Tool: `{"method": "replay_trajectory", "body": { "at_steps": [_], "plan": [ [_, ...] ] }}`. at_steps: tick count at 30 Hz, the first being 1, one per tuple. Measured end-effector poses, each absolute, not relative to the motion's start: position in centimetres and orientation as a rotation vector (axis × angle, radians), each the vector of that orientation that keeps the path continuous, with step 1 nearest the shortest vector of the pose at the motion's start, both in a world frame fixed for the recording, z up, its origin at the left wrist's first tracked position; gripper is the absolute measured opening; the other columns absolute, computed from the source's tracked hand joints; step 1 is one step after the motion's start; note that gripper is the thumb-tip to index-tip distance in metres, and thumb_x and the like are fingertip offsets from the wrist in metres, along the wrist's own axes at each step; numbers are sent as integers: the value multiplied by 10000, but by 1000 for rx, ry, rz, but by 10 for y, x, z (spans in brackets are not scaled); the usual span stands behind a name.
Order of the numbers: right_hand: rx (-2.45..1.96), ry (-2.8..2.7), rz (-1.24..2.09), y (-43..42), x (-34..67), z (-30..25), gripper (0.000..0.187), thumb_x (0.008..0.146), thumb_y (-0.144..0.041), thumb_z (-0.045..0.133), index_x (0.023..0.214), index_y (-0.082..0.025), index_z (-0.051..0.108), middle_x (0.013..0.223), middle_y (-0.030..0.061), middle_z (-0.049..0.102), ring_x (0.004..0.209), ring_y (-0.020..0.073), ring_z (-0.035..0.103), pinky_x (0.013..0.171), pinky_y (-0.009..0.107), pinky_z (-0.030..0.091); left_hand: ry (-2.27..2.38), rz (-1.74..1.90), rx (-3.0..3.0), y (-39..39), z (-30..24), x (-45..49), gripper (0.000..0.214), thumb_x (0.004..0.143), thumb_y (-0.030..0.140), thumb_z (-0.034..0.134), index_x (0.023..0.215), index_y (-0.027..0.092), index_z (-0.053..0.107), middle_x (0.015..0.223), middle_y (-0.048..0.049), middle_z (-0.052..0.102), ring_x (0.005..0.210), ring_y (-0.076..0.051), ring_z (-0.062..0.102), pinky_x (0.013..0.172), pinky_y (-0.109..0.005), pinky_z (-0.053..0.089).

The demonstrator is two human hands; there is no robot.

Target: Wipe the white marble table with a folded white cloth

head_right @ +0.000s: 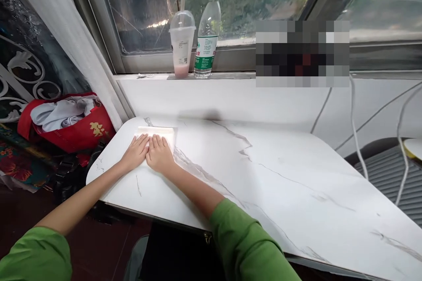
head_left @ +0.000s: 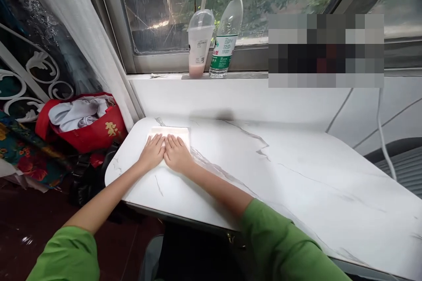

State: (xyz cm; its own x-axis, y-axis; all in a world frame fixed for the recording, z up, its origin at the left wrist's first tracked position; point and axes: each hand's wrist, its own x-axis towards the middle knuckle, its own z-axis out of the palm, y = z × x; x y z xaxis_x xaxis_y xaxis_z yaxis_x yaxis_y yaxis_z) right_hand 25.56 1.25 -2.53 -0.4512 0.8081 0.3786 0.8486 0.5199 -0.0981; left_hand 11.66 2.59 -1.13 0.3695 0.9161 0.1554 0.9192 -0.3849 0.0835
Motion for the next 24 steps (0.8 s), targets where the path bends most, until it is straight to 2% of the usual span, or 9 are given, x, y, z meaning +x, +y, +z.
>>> {"method": "replay_trajectory", "body": {
  "at_steps": [5,15,19,24],
  "plan": [
    [-1522,-2273,-59,64,245,-26,578,937,-240,294,1423,63,366,1488,222,382,1410,294,305,1160,447,187,-1699,-323,-2679,90,-9,110,505,969,269,239,1447,174,371,1537,-68,348,1432,-173,268,1185,-424,178],
    [-1588,-2199,26,149,251,-28,569,925,-217,296,1428,40,365,1500,190,385,1403,273,300,1162,427,164,-1645,-385,-2684,180,-15,120,486,961,239,262,1410,150,425,1496,-88,415,1386,-180,348,1165,-392,224],
    [-1598,-2171,33,163,251,-28,558,919,-214,326,1425,15,380,1485,191,410,1384,272,328,1152,442,182,-1621,-401,-2689,193,-16,121,488,961,228,250,1410,140,418,1475,-94,441,1372,-177,368,1160,-387,237],
    [-1618,-2242,43,142,253,-25,565,946,-225,278,1461,2,322,1538,167,323,1430,246,253,1173,419,138,-1652,-355,-2645,167,-16,122,490,982,267,240,1436,142,378,1517,-93,382,1413,-204,306,1167,-414,217]
  ]
}}
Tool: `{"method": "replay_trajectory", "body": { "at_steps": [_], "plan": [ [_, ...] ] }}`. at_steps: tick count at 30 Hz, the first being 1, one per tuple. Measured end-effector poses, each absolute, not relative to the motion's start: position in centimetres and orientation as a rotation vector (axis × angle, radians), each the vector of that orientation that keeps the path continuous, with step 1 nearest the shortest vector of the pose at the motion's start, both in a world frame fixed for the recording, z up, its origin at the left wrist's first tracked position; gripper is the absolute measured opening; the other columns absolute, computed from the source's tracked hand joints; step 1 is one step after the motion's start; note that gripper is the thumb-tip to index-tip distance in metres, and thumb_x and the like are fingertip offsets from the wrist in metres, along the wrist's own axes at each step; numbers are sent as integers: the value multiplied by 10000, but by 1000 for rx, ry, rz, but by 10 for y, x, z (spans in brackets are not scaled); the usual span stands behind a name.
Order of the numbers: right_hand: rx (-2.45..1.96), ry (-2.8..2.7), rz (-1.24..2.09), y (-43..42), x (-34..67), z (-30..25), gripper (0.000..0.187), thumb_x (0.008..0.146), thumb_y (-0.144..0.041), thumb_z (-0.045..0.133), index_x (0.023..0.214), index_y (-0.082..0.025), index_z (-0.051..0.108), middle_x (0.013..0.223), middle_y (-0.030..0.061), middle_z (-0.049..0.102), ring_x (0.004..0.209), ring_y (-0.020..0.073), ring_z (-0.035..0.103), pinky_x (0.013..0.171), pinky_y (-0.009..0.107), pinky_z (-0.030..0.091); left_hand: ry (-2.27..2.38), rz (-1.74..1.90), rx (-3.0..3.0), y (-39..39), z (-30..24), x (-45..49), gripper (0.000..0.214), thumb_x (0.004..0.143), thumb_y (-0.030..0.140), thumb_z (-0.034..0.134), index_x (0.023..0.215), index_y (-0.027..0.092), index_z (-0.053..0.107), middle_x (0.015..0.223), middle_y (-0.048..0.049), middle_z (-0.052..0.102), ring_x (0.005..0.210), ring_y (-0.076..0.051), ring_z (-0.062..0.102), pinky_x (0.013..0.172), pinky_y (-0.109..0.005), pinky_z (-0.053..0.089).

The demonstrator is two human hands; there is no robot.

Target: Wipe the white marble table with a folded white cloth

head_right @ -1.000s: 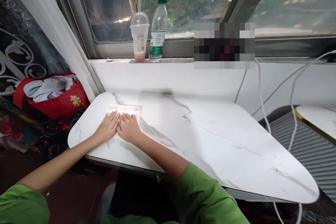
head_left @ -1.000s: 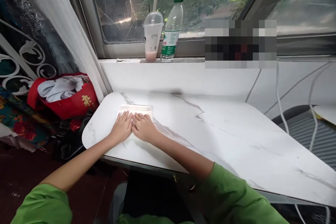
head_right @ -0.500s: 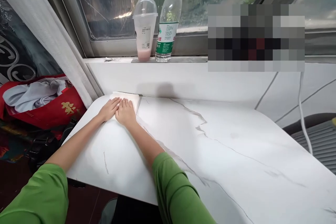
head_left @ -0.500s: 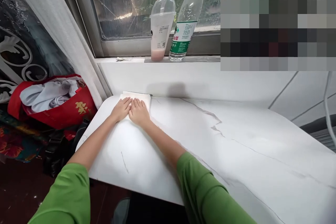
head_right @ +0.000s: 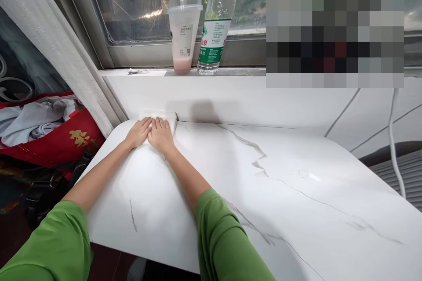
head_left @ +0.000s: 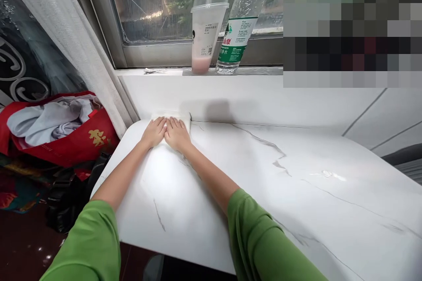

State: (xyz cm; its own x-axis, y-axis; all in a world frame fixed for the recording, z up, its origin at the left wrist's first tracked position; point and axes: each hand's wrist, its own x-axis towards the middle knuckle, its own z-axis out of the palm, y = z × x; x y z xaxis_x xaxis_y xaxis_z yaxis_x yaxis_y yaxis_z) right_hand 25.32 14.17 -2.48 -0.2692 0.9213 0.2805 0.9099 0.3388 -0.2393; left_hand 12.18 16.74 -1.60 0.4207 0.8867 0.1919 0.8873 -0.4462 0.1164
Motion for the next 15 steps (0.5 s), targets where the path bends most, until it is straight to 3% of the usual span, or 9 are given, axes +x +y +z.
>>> {"method": "replay_trajectory", "body": {
  "at_steps": [9,15],
  "plan": [
    [-1525,-2349,181,-11,246,-21,583,946,-249,287,1474,-1,304,1558,177,259,1456,264,188,1186,437,135,-1571,-373,-2654,2,-17,100,525,990,279,201,1450,75,351,1530,-139,343,1440,-219,253,1188,-451,177],
    [-1317,-2347,527,-98,226,-12,616,922,-265,353,1489,-32,282,1573,153,207,1474,245,82,1197,480,90,-1499,-360,-2692,-96,-8,63,529,1011,326,196,1474,98,312,1538,-135,327,1449,-211,226,1190,-444,196]
  ]
}}
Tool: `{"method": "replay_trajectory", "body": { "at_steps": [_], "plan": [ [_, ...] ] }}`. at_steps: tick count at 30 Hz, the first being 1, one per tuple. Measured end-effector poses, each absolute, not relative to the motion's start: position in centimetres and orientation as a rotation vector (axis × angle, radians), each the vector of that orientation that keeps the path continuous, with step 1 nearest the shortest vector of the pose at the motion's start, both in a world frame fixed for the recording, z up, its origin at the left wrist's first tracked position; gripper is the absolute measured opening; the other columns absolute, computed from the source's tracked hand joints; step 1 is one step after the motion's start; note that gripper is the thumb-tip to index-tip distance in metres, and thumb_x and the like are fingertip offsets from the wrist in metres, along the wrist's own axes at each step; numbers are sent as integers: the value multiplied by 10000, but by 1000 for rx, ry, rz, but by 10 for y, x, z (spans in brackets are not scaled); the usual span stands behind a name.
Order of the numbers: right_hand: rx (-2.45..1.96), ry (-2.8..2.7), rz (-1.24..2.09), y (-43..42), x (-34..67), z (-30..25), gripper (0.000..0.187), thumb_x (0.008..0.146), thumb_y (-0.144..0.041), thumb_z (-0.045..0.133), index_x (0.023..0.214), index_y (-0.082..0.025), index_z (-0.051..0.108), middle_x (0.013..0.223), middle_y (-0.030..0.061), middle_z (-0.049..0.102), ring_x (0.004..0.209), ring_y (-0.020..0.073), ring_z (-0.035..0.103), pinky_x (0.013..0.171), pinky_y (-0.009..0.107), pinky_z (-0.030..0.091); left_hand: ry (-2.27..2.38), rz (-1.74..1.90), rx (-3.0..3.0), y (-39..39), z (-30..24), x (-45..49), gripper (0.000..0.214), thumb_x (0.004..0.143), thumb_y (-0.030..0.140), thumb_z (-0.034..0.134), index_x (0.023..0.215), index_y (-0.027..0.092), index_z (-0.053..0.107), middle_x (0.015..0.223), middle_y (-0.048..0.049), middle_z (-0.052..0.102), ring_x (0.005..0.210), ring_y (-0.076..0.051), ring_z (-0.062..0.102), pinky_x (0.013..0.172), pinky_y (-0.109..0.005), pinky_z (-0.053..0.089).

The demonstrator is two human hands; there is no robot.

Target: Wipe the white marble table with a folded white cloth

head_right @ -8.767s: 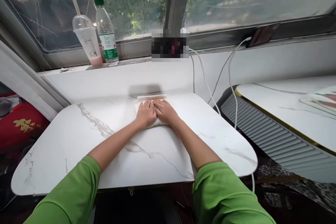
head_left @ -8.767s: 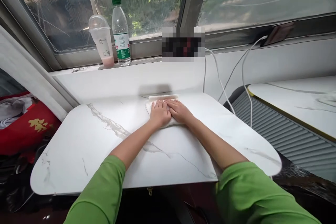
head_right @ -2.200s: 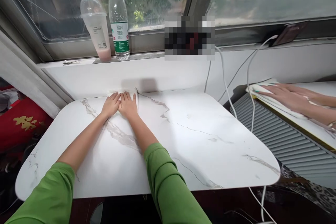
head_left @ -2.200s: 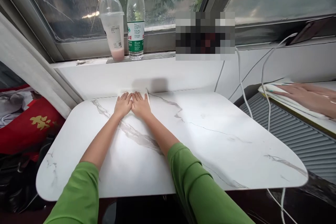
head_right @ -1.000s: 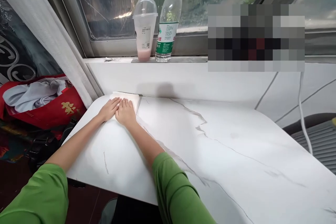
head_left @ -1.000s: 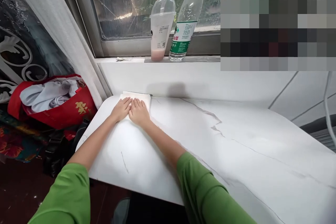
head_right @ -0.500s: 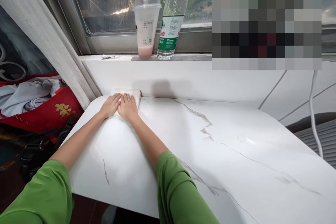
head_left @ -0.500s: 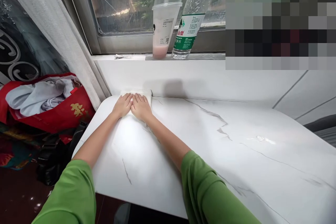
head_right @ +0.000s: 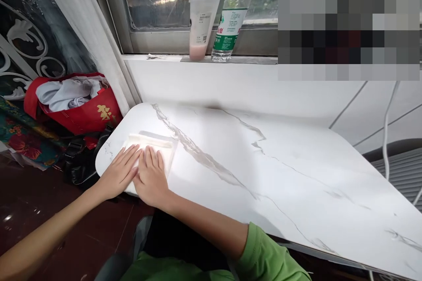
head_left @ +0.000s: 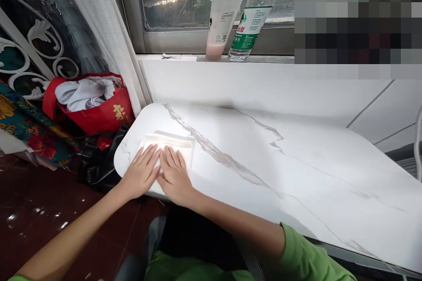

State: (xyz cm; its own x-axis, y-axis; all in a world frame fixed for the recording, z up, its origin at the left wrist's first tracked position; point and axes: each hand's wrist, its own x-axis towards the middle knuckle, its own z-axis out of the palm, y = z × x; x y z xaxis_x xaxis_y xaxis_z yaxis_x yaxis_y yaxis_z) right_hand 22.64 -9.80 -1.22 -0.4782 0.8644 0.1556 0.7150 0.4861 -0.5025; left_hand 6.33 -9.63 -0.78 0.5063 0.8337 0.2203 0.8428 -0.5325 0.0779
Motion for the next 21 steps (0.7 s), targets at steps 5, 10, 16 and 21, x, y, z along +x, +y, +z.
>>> {"method": "replay_trajectory", "body": {
  "at_steps": [5,10,16,21],
  "plan": [
    [-1252,-2341,965,-92,211,6,725,887,-333,452,1512,-56,210,1592,155,109,1475,225,2,1195,454,17,-1518,-328,-2710,-103,-4,36,542,1016,369,204,1502,133,239,1561,-127,275,1451,-226,221,1182,-468,213],
    [-1211,-2438,1074,-38,207,15,699,904,-318,422,1517,-72,194,1595,153,94,1476,216,21,1187,423,44,-1535,-317,-2721,-58,-9,23,566,1001,416,210,1489,134,255,1547,-142,306,1445,-242,239,1173,-494,214],
    [-1283,-2539,546,34,198,0,649,938,-308,317,1487,25,225,1578,194,174,1471,261,110,1182,429,68,-1508,-237,-2717,38,-10,26,574,970,372,213,1453,78,311,1530,-163,332,1441,-241,244,1178,-467,191],
    [-1389,-2497,351,92,193,-11,643,956,-330,250,1491,25,216,1582,174,183,1469,249,123,1184,416,63,-1519,-188,-2709,114,-12,28,576,956,368,234,1450,83,313,1534,-152,328,1431,-238,262,1177,-458,183]
  ]
}}
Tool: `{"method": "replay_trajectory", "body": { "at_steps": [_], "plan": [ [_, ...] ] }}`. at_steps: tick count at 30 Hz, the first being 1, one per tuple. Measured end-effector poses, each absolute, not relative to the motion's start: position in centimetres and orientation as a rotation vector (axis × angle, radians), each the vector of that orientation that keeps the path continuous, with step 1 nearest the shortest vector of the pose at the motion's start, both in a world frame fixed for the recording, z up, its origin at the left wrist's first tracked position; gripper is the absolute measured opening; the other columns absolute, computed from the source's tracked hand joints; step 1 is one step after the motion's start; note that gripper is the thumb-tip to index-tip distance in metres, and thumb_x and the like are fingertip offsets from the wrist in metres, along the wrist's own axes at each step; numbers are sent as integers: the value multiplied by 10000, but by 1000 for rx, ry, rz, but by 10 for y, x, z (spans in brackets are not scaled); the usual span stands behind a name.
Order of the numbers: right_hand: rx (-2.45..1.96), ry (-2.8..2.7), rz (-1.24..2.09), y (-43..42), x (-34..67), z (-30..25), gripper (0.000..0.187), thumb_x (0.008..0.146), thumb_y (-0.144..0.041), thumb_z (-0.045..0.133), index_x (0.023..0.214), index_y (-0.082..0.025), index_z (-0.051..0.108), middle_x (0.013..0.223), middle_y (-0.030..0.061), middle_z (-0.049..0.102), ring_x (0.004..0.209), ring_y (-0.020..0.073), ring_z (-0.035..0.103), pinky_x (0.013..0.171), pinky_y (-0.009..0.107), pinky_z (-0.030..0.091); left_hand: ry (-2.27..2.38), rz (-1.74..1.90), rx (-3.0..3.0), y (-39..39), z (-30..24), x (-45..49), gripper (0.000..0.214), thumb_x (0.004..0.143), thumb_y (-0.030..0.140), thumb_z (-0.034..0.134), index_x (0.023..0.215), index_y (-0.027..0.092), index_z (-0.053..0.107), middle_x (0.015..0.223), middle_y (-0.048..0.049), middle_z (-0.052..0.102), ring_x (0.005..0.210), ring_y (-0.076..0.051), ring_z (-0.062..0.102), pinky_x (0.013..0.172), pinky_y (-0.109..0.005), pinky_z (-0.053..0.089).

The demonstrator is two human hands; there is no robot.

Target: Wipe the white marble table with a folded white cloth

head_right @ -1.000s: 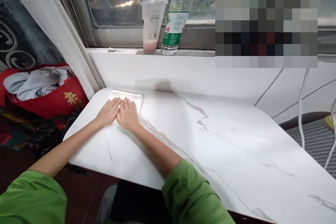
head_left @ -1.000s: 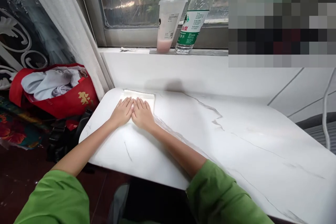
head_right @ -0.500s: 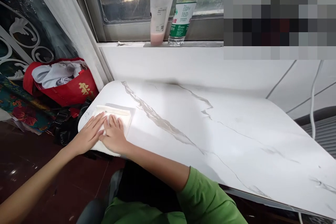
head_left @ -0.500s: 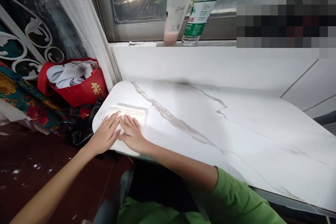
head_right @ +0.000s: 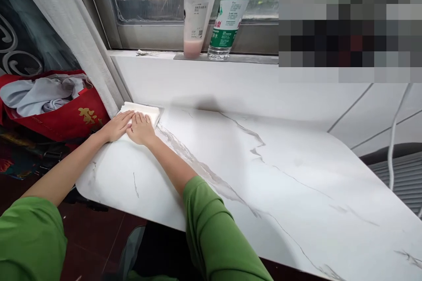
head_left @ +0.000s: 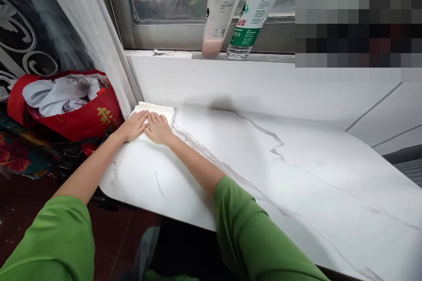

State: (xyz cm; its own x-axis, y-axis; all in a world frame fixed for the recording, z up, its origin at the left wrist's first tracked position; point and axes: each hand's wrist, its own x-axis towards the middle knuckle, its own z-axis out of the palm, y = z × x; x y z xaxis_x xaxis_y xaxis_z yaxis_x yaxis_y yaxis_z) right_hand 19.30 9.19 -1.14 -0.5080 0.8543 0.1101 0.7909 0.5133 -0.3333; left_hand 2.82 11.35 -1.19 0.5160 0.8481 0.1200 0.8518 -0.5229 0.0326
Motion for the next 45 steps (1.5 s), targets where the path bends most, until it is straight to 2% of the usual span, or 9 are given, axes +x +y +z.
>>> {"method": "replay_trajectory", "body": {
  "at_steps": [7,11,23,28,34,36,40,45],
  "plan": [
    [-1460,-2443,280,156,192,-16,636,946,-312,251,1490,17,229,1579,157,212,1462,240,154,1188,407,69,-1508,-204,-2696,183,-15,33,572,952,359,250,1439,70,330,1515,-154,357,1407,-245,301,1169,-431,212],
    [-1489,-2414,261,178,190,-18,643,940,-322,258,1488,12,240,1576,155,225,1460,248,164,1187,417,84,-1476,-248,-2709,207,-16,34,553,944,355,273,1430,102,347,1502,-133,383,1393,-238,328,1160,-414,242],
    [-1500,-2346,197,167,190,-21,611,947,-295,271,1481,4,274,1571,155,245,1455,242,180,1193,407,77,-1489,-259,-2664,202,-17,37,542,950,340,268,1428,99,354,1506,-135,382,1398,-235,323,1156,-416,245],
    [-1453,-2358,138,126,195,-20,591,954,-286,293,1470,2,301,1556,166,278,1447,245,214,1191,414,96,-1497,-233,-2655,156,-15,39,548,958,334,246,1439,85,331,1522,-155,350,1415,-250,297,1153,-455,237],
    [-1204,-2439,100,29,212,-21,573,955,-286,320,1438,18,362,1527,202,319,1439,268,240,1192,446,140,-1504,-229,-2632,44,-16,39,577,968,356,235,1459,62,302,1529,-172,330,1432,-255,269,1167,-469,207],
    [-1114,-2460,100,-2,220,-22,564,953,-281,321,1431,14,379,1518,206,335,1437,275,247,1191,465,157,-1525,-262,-2578,5,-16,46,557,969,341,242,1461,91,321,1519,-161,354,1429,-252,280,1167,-483,209],
    [-1054,-2478,116,-51,243,-23,567,955,-285,311,1442,1,368,1523,194,329,1441,276,236,1197,473,158,-1554,-317,-2499,-56,-17,74,555,962,315,255,1460,87,342,1513,-158,364,1422,-259,298,1171,-492,222],
    [-1129,-2461,317,-88,278,-16,575,932,-253,328,1470,-48,336,1548,139,288,1457,211,191,1210,441,141,-1591,-358,-2462,-95,-20,114,552,962,296,245,1457,78,358,1515,-157,358,1427,-268,284,1171,-501,232]
  ]
}}
